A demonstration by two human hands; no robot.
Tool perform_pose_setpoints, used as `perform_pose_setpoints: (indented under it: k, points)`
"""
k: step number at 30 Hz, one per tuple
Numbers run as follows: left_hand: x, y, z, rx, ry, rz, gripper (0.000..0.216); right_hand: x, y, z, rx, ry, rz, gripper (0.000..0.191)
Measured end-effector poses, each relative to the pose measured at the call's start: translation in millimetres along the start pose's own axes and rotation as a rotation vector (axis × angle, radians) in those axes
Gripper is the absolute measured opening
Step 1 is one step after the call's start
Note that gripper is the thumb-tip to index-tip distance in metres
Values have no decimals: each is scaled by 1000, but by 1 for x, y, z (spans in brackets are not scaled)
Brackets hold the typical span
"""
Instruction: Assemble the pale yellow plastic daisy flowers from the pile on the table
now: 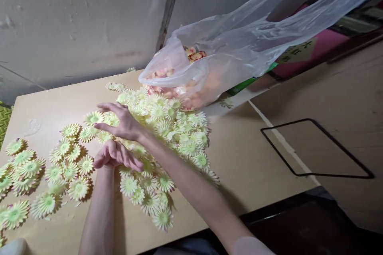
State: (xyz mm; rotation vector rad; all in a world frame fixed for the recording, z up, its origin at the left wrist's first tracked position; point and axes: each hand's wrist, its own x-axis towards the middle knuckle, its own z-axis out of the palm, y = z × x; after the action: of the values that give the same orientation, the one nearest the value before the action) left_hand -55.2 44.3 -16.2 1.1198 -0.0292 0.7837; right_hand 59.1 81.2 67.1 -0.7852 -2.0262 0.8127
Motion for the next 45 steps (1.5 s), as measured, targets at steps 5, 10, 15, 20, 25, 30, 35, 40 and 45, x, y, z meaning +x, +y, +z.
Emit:
perform_pose_setpoints:
  k: [5,10,15,20,25,30,35,40,45]
  points:
    - [-10,10,5,14,638,299,48,-39,11,-27,214,379,64,48]
    - [21,21,26,18,911,278,33,-72,24,-29,243,422,73,40]
    - [31,11,30,177,953,173,31,-85,33,-27,227,341,45,29]
    - [27,7,29,273,917,149,33,-84,35,-29,58,280,-28,21]
    - [28,9,31,323,933,136,37,-86,35,-32,137,262,-5,30]
    - [29,8,33,331,884,94,36,-89,31,-33,329,252,50,73]
    - [31,9,37,337,871,57,34,-91,25,-34,318,223,122,62]
    - [33,9,40,275,866,70,26,-91,25,-36,489,411,172,47]
    - [32,8,37,308,827,104,27,-90,27,-37,533,512,287,28]
